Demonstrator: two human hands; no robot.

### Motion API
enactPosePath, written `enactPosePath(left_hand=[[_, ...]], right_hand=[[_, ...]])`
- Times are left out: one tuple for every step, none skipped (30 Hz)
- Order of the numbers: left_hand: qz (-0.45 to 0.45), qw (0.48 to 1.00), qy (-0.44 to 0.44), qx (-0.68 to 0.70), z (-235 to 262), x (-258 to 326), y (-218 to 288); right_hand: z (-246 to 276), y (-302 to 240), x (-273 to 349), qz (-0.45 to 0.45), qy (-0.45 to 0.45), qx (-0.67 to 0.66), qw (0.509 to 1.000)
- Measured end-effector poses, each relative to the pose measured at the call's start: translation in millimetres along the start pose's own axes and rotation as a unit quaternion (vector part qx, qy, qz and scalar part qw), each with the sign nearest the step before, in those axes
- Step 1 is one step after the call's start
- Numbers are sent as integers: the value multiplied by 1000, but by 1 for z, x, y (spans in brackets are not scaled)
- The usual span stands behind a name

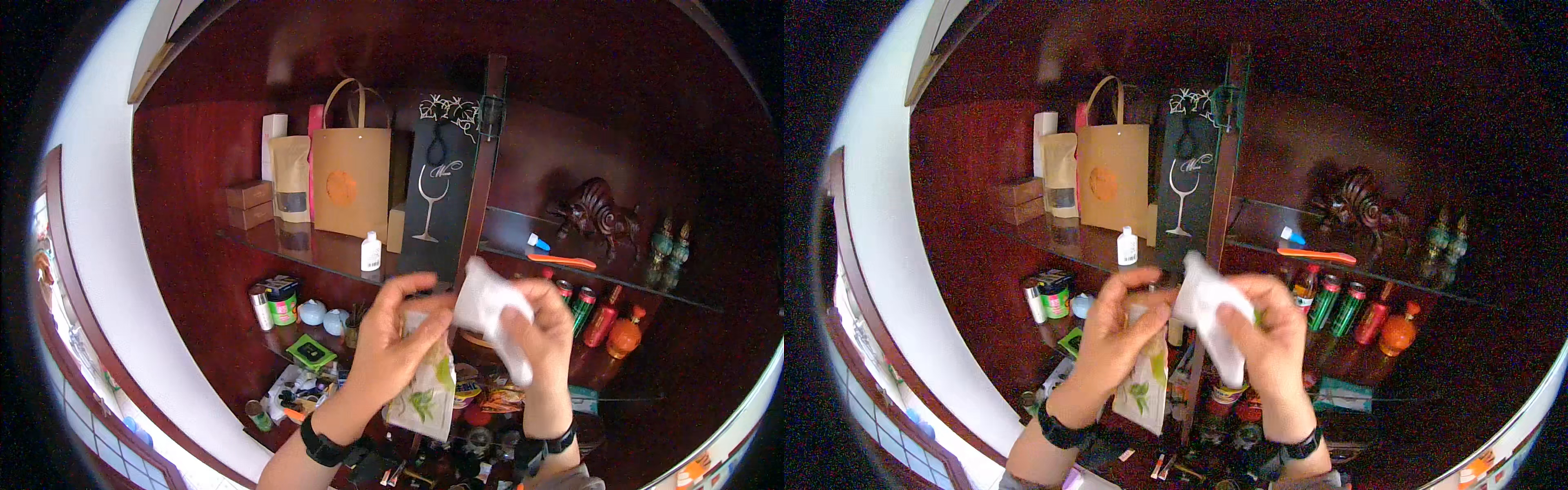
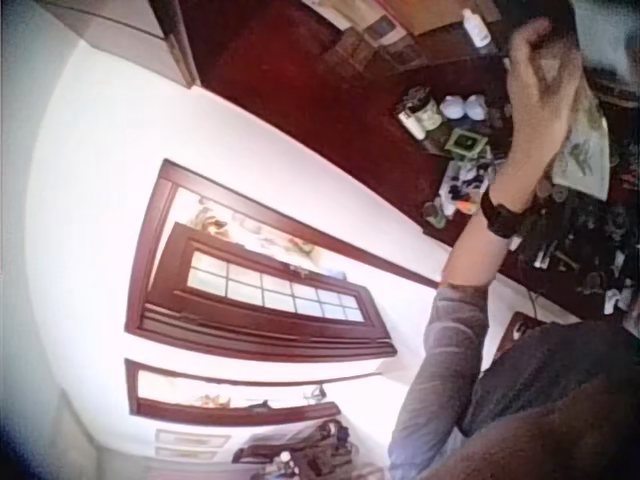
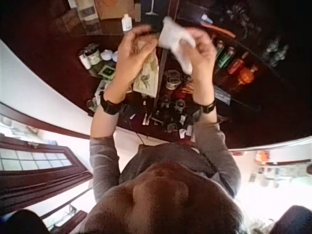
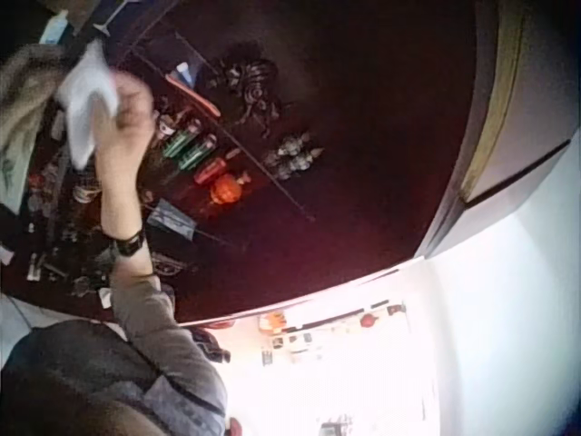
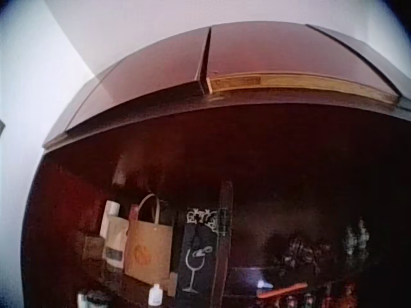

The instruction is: The person applies glue to a small orange plastic piece and attaches it to the edge of a wooden shelf. They then use a green clamp to secure the piece in place. Finally, they wipe the shelf edge with a white tissue.

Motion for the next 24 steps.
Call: enactPosePath(left_hand=[[-33,999,15,-34,3,-6,6],[-96,989,8,-108,2,-17,11],[-151,970,10,-188,7,-26,12],[-152,970,10,-188,6,-36,16],[-191,937,-5,-292,2,-44,24],[-228,891,-19,-393,-2,-52,30],[-233,894,-25,-382,-11,-66,28],[-234,852,-30,-467,-16,-75,27],[-233,804,-35,-547,-20,-85,24],[-254,789,-26,-559,-20,-94,25],[-254,788,-25,-561,-20,-101,26],[-220,770,-37,-598,-22,-108,25],[-185,750,-49,-633,-23,-115,25],[-186,750,-48,-633,-24,-121,25],[-192,742,-42,-641,-25,-127,25],[-197,735,-36,-647,-26,-134,22],[-198,736,-38,-646,-27,-140,19],[-202,739,-35,-642,-29,-146,17],[-204,741,-32,-638,-28,-150,14],[-205,741,-33,-638,-28,-152,11],[-205,735,-28,-646,-27,-155,9],[-207,728,-22,-654,-27,-155,10],[-207,728,-22,-653,-29,-156,12],[-199,730,-26,-653,-31,-157,13]], right_hand=[[-3,-1,-16,30,38,5,999],[-5,-8,-33,85,55,22,995],[-8,-4,-52,132,67,32,989],[-10,-4,-69,147,66,34,986],[-12,-4,-86,164,65,36,984],[-12,0,-101,190,79,78,975],[-2,3,-116,220,98,132,962],[0,9,-127,204,103,126,965],[1,13,-135,210,109,130,963],[0,17,-139,211,109,145,961],[0,19,-143,212,109,162,958],[0,21,-147,213,109,160,958],[0,19,-149,242,119,182,946],[1,16,-151,271,128,204,932],[0,16,-154,272,129,204,932],[-3,16,-156,280,129,262,915],[-6,16,-157,287,129,319,894],[-7,15,-156,254,104,344,898],[-6,14,-155,253,106,344,898],[-8,13,-153,269,70,395,876],[-10,13,-151,284,34,444,849],[-10,13,-150,312,8,450,837],[-7,13,-148,313,9,451,836],[-5,13,-145,311,9,485,817]])
Point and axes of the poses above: each hand's wrist, its own x-axis away from the middle knuckle, its own z-axis out of the back of the hand, y = z × x, the point moved 3 cm from there along -x, towards the middle knuckle, and after that the axes turned 13 degrees about -x, right-handed, at the moved point
